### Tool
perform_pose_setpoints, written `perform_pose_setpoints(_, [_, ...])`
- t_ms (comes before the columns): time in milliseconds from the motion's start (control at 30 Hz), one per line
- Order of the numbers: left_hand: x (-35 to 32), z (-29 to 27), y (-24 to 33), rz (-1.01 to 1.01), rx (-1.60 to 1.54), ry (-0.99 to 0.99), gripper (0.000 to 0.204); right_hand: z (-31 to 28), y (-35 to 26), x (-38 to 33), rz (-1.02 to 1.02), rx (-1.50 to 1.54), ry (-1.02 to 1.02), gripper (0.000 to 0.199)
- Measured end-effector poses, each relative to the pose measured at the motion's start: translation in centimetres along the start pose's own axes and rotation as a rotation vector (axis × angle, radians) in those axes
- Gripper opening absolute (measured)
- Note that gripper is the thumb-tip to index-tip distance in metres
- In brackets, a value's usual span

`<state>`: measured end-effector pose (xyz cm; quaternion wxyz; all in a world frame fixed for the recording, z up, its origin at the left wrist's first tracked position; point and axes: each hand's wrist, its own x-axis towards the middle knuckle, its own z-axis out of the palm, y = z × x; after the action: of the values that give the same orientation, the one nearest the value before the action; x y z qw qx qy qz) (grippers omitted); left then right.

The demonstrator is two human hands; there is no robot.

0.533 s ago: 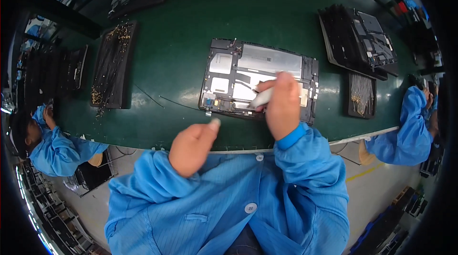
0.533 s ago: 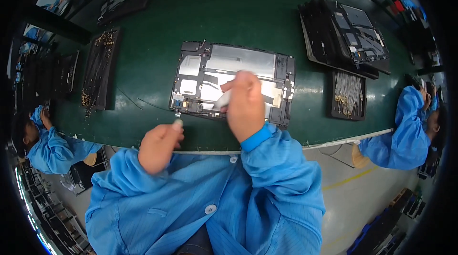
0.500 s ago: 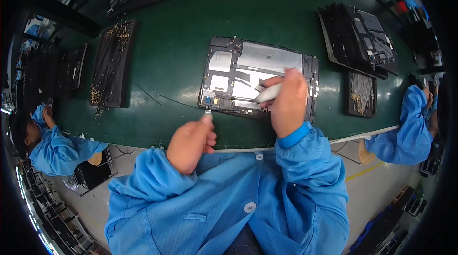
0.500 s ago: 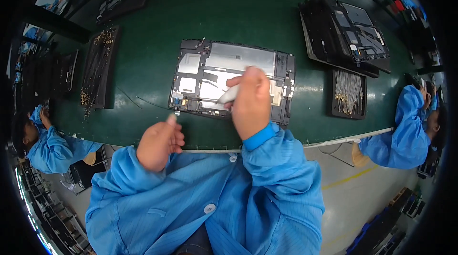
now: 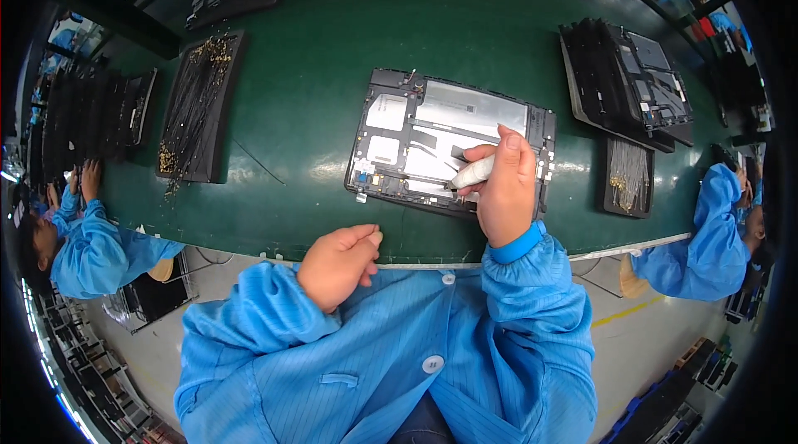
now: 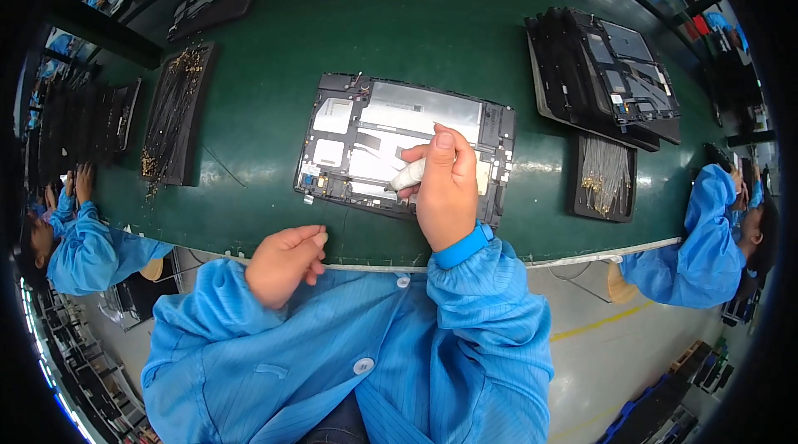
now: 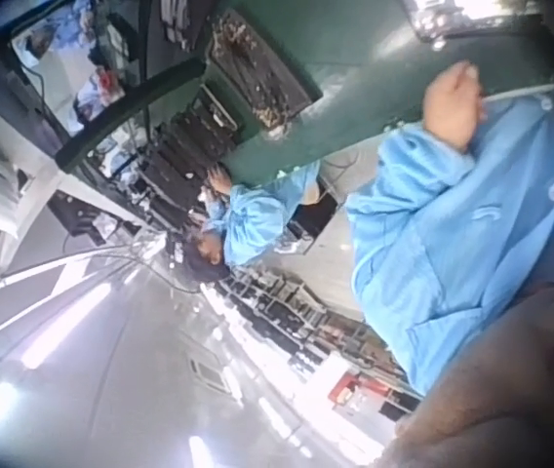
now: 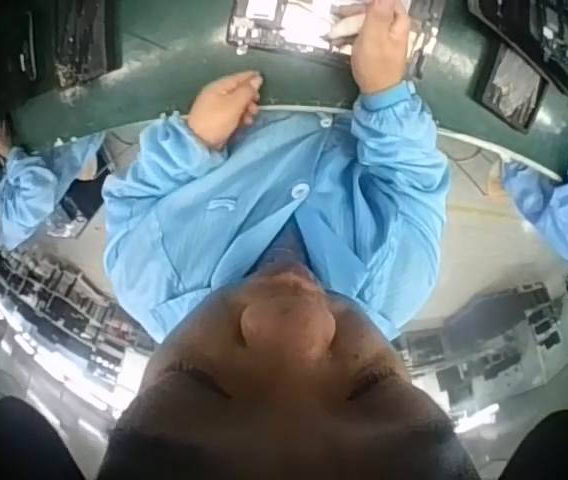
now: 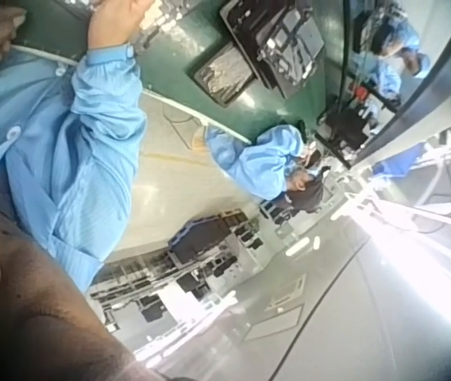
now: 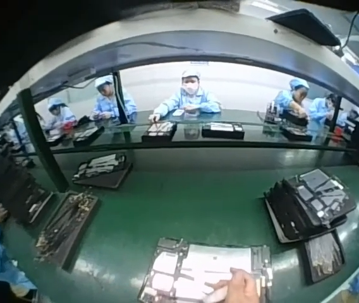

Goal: The worker is assembling internal components and applying adhesive tape to tablet devices on a factory production line.

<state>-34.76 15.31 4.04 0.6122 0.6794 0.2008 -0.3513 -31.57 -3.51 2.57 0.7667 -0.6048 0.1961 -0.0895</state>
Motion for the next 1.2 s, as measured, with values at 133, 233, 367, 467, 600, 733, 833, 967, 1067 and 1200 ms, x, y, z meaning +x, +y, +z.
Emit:
perform_pose_setpoints(133, [1.7, 0.4, 0.8, 0.025, -0.055, -0.07, 0.026, 0.4, -0.5, 0.1, 0.046, 0.012, -0.037, 0.041])
perform_pose_setpoints(233, [2.7, 1.1, 1.3, 0.046, -0.046, -0.136, 0.026, -0.1, -0.9, 0.3, 0.136, -0.15, -0.195, 0.037])
perform_pose_setpoints(367, [3.4, 0.7, 0.7, 0.068, -0.061, -0.027, 0.027, 2.3, -3.3, 2.1, 0.025, -0.818, -0.726, 0.044])
perform_pose_setpoints(467, [3.2, -0.1, 0.3, 0.095, -0.162, 0.023, 0.022, 5.9, -0.3, 3.9, -0.091, -1.182, -0.859, 0.033])
perform_pose_setpoints(600, [3.8, 0.1, 0.4, 0.095, -0.167, -0.04, 0.014, 5.1, 0.7, 3.9, -0.089, -1.128, -0.767, 0.025])
perform_pose_setpoints(733, [4.2, -0.1, 0.5, 0.113, -0.164, -0.041, 0.016, 6.4, 1.1, 3.9, -0.112, -1.123, -0.631, 0.025])
perform_pose_setpoints(833, [4.1, 0.0, 0.7, 0.127, -0.187, -0.037, 0.019, 7.3, 1.5, 4.7, -0.036, -1.227, -0.752, 0.023])
perform_pose_setpoints(967, [3.9, 0.3, 0.7, 0.132, -0.171, -0.021, 0.02, 7.9, 2.5, 5.2, -0.163, -1.298, -0.818, 0.02])
perform_pose_setpoints(1067, [3.8, 0.9, 0.8, 0.134, -0.146, 0.0, 0.021, 9.9, 7.9, 7.7, -0.221, -1.42, -1.022, 0.017])
perform_pose_setpoints(1200, [3.9, 0.4, 1.1, 0.107, -0.177, 0.025, 0.027, 7.9, 4.0, 6.5, -0.304, -1.285, -0.992, 0.015])
